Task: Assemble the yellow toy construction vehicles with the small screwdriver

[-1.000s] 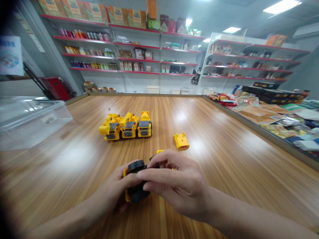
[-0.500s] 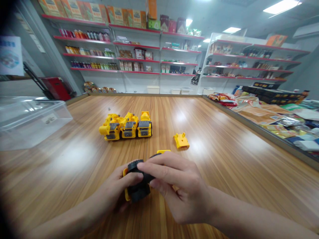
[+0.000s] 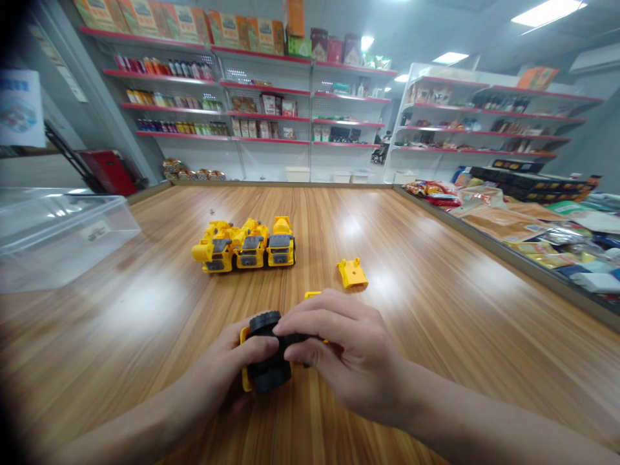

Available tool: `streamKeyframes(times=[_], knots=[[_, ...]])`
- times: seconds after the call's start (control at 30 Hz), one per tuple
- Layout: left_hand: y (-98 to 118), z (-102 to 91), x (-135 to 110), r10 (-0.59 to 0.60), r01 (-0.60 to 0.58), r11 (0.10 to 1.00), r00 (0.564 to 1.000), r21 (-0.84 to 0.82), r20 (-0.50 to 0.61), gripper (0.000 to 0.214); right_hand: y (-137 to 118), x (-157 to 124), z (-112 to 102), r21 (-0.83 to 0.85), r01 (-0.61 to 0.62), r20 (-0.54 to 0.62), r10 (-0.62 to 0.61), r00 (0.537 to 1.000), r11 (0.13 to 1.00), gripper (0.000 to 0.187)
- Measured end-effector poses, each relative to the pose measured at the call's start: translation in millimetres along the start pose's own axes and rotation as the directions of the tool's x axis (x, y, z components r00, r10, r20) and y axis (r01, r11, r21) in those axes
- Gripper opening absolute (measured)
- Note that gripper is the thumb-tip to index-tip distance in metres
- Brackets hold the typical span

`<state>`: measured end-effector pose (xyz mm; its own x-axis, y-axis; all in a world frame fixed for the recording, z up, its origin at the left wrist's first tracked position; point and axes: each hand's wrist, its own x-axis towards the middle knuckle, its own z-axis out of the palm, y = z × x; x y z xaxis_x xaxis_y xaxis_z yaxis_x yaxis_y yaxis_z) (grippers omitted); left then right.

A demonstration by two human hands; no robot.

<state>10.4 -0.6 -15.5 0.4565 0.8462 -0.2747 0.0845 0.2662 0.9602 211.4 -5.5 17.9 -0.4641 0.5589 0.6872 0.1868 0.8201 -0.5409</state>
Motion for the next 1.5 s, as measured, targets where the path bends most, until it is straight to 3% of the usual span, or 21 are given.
streamKeyframes(times=[0.1, 0.23, 0.3, 0.47, 0.73, 1.07, 1.17, 1.3, 1.4, 1.5], knots=[[-0.5, 0.0, 0.2, -0.002, 0.002, 1.000, 1.000, 0.011, -0.004, 0.026, 0.0, -1.5, -0.7, -0.021, -0.029, -0.013, 0.029, 1.000, 0.999, 0.029], [0.8, -0.4, 0.9, 0.012, -0.012, 1.000, 1.000, 0.004, 0.005, 0.025, -2.2, -1.9, -0.4, 0.022, 0.062, 0.086, -0.064, 0.994, 0.998, 0.042], [1.4, -0.5, 0.8, 0.020, -0.020, 1.000, 1.000, 0.008, 0.005, 0.025, -2.6, -1.1, -0.2, 0.043, 0.067, 0.096, -0.071, 0.993, 0.997, 0.040], [-1.8, -0.3, 0.7, 0.017, -0.017, 1.000, 1.000, 0.019, 0.006, 0.027, -0.7, -1.3, -1.1, 0.003, -0.048, 0.006, 0.048, 0.999, 0.999, 0.023], [4.8, 1.1, -1.8, 0.008, -0.008, 0.999, 1.000, 0.052, 0.008, 0.023, 3.9, -6.9, 1.2, -0.009, -0.179, -0.067, 0.178, 0.982, 0.984, 0.029], [-0.6, 0.6, -0.7, 0.009, -0.010, 1.000, 1.000, 0.022, 0.027, 0.032, 7.1, -12.9, 5.7, -0.004, -0.214, -0.108, 0.212, 0.971, 0.977, 0.029], [-0.9, 0.3, -0.3, 0.000, 0.000, 1.000, 1.000, 0.002, 0.004, 0.034, 8.3, -8.3, 2.6, -0.005, -0.273, -0.257, 0.262, 0.930, 0.962, 0.021], [4.9, 0.0, -2.8, -0.007, -0.009, 0.992, 0.993, -0.127, -0.119, 0.039, 18.7, 2.4, -10.1, 0.027, -0.393, -0.451, 0.362, 0.816, 0.919, 0.020], [11.8, 0.0, -6.1, 0.002, -0.052, 0.930, 0.991, -0.365, -0.137, 0.051, 32.9, 4.5, -14.9, 0.095, -0.489, -0.384, 0.485, 0.786, 0.867, 0.029], [16.1, -0.6, -6.7, -0.005, -0.059, 0.873, 0.992, -0.484, -0.129, 0.051, 46.1, -0.3, -11.5, -0.044, -0.591, -0.258, 0.563, 0.785, 0.805, 0.029]])
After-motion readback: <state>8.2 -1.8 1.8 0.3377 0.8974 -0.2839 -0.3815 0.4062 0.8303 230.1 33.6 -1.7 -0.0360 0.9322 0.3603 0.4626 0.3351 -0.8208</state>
